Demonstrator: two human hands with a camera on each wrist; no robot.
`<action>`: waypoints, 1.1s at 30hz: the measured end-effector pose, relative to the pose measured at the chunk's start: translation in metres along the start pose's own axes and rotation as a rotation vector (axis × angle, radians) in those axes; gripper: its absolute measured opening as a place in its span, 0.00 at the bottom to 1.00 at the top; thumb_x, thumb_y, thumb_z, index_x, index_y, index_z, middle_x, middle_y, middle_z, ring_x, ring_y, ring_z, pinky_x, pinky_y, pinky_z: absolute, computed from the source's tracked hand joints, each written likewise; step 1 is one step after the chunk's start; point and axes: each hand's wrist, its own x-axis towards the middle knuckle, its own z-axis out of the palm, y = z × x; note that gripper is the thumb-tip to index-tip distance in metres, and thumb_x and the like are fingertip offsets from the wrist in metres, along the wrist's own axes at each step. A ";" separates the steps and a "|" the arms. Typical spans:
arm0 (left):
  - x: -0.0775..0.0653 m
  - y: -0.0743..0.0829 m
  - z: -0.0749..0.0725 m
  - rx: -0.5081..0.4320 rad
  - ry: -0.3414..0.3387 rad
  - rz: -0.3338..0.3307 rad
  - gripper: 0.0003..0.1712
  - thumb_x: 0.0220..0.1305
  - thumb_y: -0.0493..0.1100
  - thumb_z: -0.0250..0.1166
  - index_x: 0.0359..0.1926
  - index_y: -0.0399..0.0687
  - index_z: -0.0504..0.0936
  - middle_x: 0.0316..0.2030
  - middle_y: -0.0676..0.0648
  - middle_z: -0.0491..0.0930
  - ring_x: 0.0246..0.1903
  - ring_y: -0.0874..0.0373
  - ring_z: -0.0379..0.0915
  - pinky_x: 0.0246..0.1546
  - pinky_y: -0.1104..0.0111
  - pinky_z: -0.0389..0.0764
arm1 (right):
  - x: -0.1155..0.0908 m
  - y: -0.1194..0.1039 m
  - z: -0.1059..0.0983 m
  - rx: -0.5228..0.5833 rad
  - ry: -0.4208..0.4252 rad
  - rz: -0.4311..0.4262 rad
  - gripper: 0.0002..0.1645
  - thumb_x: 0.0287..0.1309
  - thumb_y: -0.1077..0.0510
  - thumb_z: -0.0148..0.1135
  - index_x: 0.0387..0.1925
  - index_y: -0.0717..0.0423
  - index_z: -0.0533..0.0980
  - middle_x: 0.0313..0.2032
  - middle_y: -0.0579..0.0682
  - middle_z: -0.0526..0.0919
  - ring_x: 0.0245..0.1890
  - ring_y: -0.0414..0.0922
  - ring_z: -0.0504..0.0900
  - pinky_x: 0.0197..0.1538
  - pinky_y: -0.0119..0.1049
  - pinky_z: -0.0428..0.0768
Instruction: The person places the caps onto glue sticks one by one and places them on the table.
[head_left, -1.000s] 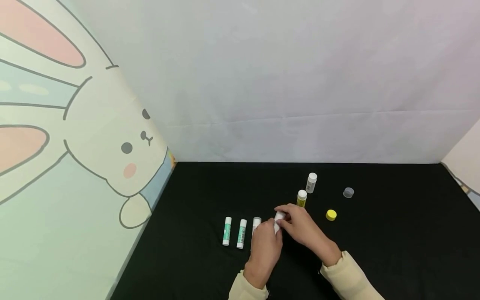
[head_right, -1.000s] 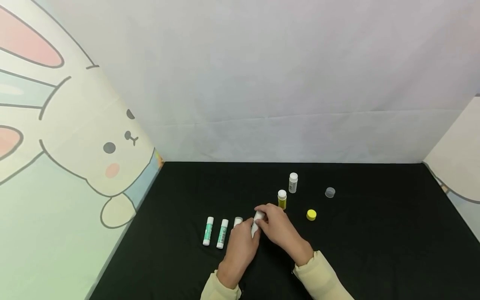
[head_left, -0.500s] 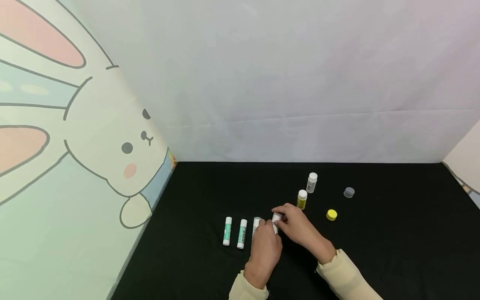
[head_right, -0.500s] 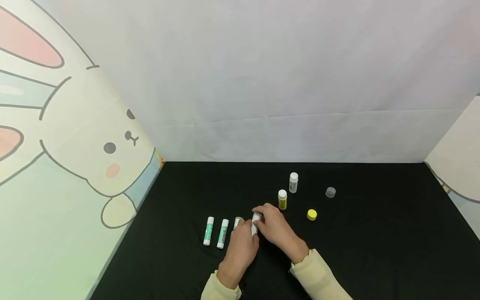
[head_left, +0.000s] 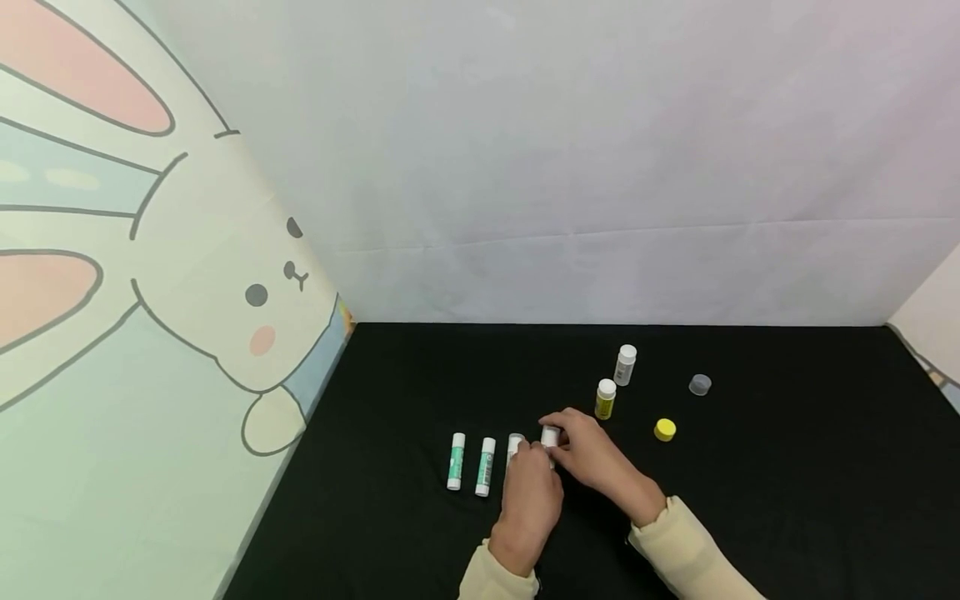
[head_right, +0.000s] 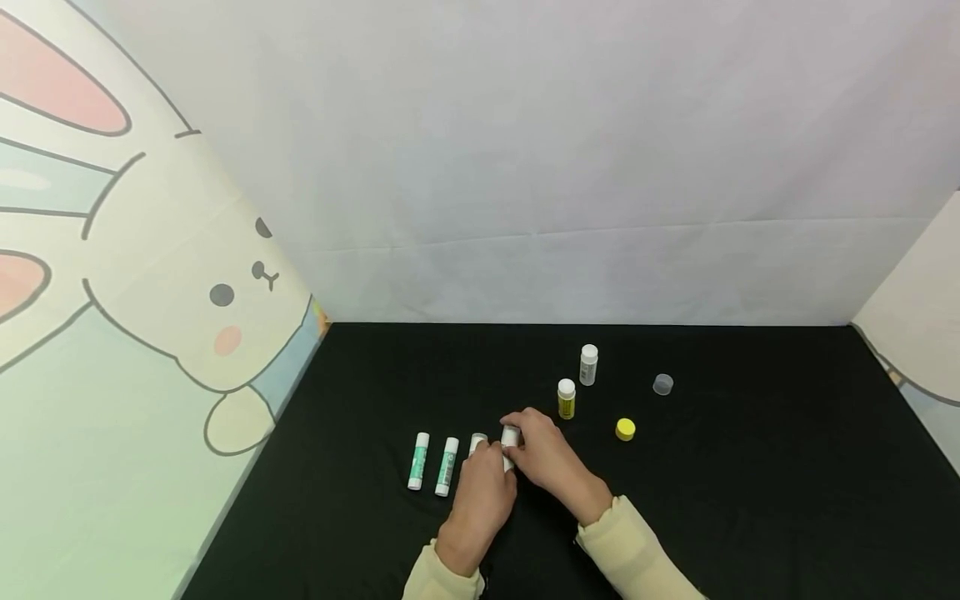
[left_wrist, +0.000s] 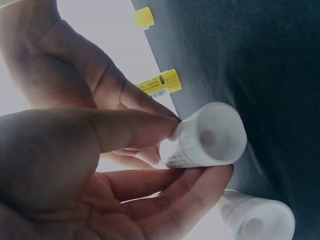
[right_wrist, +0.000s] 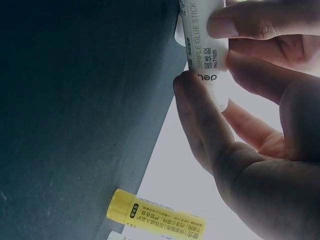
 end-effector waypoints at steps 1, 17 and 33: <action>0.000 0.000 0.000 0.011 0.002 -0.001 0.06 0.53 0.33 0.64 0.34 0.34 0.79 0.27 0.43 0.73 0.26 0.50 0.74 0.26 0.65 0.76 | 0.000 0.000 0.001 0.002 -0.001 0.001 0.21 0.50 0.68 0.66 0.49 0.61 0.76 0.39 0.49 0.76 0.31 0.38 0.77 0.31 0.29 0.75; 0.000 0.001 -0.001 -0.004 -0.019 -0.041 0.07 0.51 0.32 0.67 0.34 0.35 0.79 0.28 0.43 0.72 0.27 0.49 0.75 0.27 0.65 0.77 | 0.000 0.001 0.004 0.001 -0.046 -0.008 0.23 0.50 0.70 0.63 0.51 0.64 0.74 0.41 0.54 0.80 0.33 0.40 0.78 0.31 0.33 0.75; -0.003 0.001 0.000 0.006 0.023 -0.026 0.05 0.48 0.30 0.67 0.29 0.36 0.80 0.25 0.43 0.73 0.24 0.49 0.75 0.24 0.65 0.75 | -0.001 0.001 0.008 -0.052 -0.056 -0.001 0.22 0.49 0.70 0.65 0.49 0.65 0.75 0.40 0.53 0.77 0.34 0.41 0.75 0.36 0.38 0.75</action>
